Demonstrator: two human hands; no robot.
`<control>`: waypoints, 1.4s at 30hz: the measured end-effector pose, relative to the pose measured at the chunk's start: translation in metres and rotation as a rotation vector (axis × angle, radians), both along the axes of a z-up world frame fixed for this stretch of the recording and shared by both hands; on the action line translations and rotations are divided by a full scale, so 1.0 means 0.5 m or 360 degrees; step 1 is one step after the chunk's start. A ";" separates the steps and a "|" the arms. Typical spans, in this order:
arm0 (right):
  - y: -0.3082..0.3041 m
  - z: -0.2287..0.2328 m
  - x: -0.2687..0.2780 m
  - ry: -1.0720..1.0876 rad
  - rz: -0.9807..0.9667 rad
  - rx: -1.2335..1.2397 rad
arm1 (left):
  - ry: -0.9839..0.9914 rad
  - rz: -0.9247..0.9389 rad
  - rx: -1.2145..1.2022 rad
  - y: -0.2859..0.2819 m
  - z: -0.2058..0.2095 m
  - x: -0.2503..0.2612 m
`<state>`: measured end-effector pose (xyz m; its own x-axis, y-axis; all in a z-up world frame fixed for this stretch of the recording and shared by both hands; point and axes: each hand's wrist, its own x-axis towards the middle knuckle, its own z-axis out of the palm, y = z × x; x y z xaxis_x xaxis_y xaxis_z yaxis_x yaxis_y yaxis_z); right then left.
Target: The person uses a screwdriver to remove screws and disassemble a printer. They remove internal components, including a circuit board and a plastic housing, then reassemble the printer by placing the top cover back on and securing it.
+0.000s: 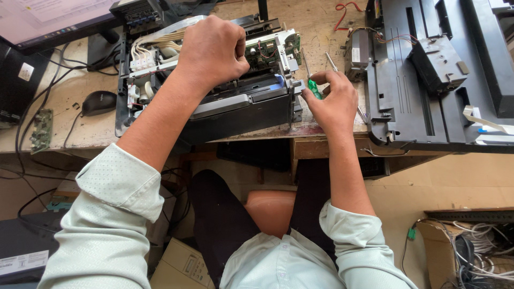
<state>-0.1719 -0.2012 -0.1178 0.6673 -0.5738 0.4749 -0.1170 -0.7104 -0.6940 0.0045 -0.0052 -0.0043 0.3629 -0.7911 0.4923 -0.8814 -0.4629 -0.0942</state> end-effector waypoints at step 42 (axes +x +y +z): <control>-0.011 -0.013 0.000 -0.0076 -0.0009 -0.0072 | 0.0002 -0.0103 -0.0046 0.004 0.007 -0.008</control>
